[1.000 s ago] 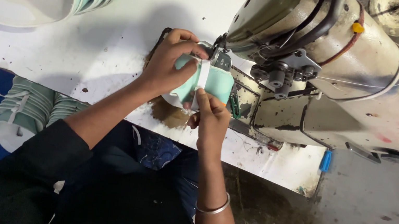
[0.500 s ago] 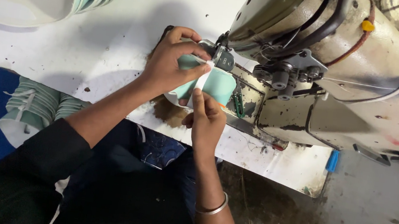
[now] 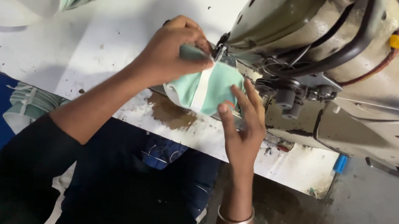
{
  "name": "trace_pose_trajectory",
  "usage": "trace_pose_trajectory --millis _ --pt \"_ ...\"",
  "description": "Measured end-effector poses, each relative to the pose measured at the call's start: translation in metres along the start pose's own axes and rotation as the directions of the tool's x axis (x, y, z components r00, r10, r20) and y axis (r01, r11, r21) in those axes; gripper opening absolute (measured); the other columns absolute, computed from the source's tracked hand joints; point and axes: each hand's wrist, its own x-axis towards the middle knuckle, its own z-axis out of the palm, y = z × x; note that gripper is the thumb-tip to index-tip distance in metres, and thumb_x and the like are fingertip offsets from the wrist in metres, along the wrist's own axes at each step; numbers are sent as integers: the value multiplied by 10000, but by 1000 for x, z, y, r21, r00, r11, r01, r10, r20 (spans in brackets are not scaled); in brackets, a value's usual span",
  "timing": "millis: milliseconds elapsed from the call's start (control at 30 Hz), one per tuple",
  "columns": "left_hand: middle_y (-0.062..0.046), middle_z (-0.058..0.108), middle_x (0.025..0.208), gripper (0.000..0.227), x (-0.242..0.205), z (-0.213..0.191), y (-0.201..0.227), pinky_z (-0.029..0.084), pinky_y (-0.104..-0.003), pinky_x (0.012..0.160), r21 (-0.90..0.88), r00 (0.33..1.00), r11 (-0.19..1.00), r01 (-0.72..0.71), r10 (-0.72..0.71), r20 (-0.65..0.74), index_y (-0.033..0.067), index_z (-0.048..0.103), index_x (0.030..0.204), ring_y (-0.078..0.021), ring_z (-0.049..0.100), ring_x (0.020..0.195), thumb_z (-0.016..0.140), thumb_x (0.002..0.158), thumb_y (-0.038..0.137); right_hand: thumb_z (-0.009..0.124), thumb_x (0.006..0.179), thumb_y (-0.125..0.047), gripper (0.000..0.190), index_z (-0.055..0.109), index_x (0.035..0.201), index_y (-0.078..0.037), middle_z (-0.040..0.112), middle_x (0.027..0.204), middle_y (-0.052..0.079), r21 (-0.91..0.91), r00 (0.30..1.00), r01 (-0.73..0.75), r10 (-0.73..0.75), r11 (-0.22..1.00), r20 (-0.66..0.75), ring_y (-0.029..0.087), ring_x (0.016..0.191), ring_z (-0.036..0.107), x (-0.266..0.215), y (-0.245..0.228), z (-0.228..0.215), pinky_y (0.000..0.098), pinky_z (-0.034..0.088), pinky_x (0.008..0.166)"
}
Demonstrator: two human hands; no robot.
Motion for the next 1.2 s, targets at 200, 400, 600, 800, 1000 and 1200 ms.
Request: trace_pose_trajectory --millis 200,400,600,800,1000,1200 --pt "-74 631 1120 220 3 0 -3 529 -350 955 -17 998 998 -65 65 -2 35 737 971 -211 689 1059 869 837 148 714 1003 -249 417 664 1365 -47 580 1518 173 84 999 -51 51 995 1 291 1420 552 2 9 4 402 426 1187" --pt "-60 623 1123 300 4 -2 -6 557 -322 953 3 991 992 -124 124 39 5 706 1054 -164 722 1039 883 853 139 699 1008 -256 437 650 1381 -34 574 1530 170 117 997 -76 78 990 -12 277 1415 561 0 10 12 391 438 1178" --pt "-74 598 1117 358 13 -8 -4 574 -324 925 54 977 979 -198 193 85 -17 697 1054 -179 715 1041 907 824 158 703 1010 -211 422 645 1389 -34 582 1525 168 115 997 -73 77 991 -25 273 1408 570 4 15 15 389 443 1178" --pt "-108 591 1144 447 -4 -11 39 485 -427 850 525 875 771 -361 474 -95 90 693 1077 -245 645 972 887 723 282 739 996 -199 389 670 1337 -23 608 1361 188 -43 992 30 -35 999 -125 249 1276 606 2 1 15 371 491 1091" --pt "-112 584 893 486 -77 35 47 459 -294 627 293 930 910 295 -204 -305 201 650 1425 -169 562 679 800 965 250 697 986 -266 398 655 1301 -26 705 722 76 322 935 -354 332 878 121 103 534 545 -3 -26 12 225 396 495" --pt "59 693 1253 546 -72 41 23 446 -201 555 -385 957 897 218 -275 -98 171 548 1517 -11 469 625 537 984 50 618 962 -241 587 476 1464 27 685 625 81 599 808 -585 331 546 487 87 382 509 -27 -11 25 205 345 354"
